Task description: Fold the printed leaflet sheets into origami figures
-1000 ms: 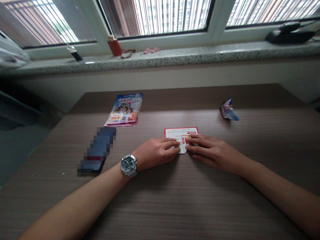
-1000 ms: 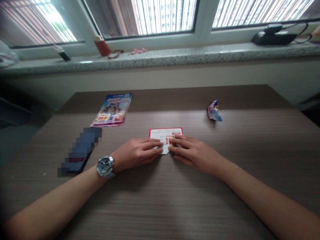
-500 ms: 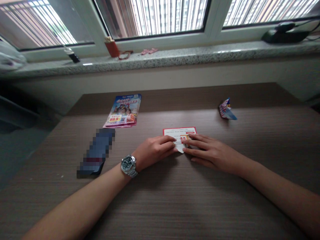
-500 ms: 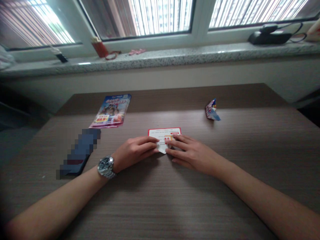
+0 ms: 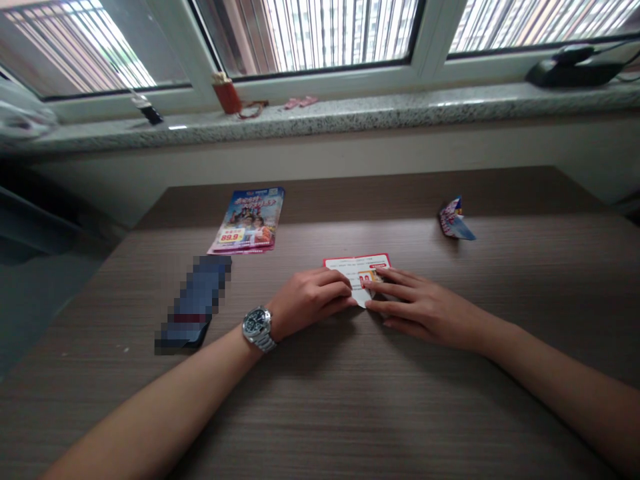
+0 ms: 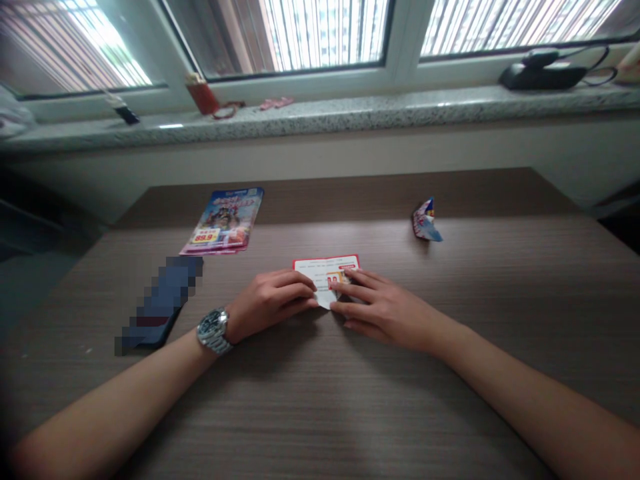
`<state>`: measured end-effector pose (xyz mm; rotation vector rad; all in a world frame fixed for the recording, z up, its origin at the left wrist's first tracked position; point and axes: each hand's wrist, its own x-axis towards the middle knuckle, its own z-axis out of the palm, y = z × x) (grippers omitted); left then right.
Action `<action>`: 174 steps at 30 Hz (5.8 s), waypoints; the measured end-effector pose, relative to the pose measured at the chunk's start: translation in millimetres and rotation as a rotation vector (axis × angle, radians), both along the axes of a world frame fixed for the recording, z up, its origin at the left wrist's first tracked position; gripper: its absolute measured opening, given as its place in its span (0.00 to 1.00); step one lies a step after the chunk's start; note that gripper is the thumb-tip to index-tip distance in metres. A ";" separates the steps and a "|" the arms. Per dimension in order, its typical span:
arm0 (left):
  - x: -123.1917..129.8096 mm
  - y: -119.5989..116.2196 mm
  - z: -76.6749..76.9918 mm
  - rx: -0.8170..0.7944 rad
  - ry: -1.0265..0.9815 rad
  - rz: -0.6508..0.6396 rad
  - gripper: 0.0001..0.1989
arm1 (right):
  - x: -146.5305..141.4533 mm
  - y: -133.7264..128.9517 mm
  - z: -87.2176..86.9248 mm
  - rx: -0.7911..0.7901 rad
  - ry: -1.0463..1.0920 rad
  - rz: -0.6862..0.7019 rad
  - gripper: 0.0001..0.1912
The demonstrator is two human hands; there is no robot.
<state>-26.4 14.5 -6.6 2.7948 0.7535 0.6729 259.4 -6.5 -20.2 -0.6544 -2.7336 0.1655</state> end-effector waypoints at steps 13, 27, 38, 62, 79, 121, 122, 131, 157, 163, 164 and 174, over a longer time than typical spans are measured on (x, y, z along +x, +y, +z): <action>1.7 -0.4 0.5 -0.057 -0.004 0.086 0.10 | -0.2 -0.2 -2.0 -0.003 -0.003 -0.003 0.23; 11.2 2.7 -9.4 -0.238 -0.127 0.115 0.03 | -1.1 -0.2 -3.1 -0.018 0.001 0.003 0.23; 18.5 3.1 -10.4 -0.296 -0.156 0.188 0.03 | -4.8 -0.3 -0.9 -0.048 0.004 0.006 0.23; 23.3 2.8 -13.0 -0.106 -0.095 0.255 0.06 | -10.2 -6.4 2.2 -0.003 -0.030 -0.040 0.26; 7.2 -16.6 -0.9 -0.007 0.180 0.009 0.22 | 0.9 -2.3 -0.2 -0.024 0.006 -0.065 0.27; 11.8 -21.4 3.5 -0.120 0.279 0.004 0.33 | -1.5 5.9 -4.7 -0.098 0.047 -0.190 0.26; 11.7 -21.3 3.8 -0.123 0.279 0.002 0.34 | -1.7 5.8 -4.7 -0.101 0.045 -0.192 0.26; 11.5 -19.9 4.7 -0.131 0.291 -0.008 0.33 | -4.8 6.8 -4.7 -0.103 0.035 -0.243 0.27; 8.1 -17.9 2.6 -0.147 0.270 -0.015 0.29 | -4.1 8.1 -2.6 -0.146 0.091 -0.216 0.27; 8.6 -19.2 3.9 -0.153 0.260 -0.022 0.31 | -4.6 7.3 -1.0 -0.132 0.090 -0.234 0.26; 8.7 -19.4 3.9 -0.155 0.260 -0.020 0.31 | -4.8 7.2 -0.8 -0.131 0.085 -0.235 0.26; 8.4 -17.4 1.7 -0.153 0.277 -0.018 0.30 | -5.5 6.6 -2.1 -0.082 -0.005 -0.248 0.27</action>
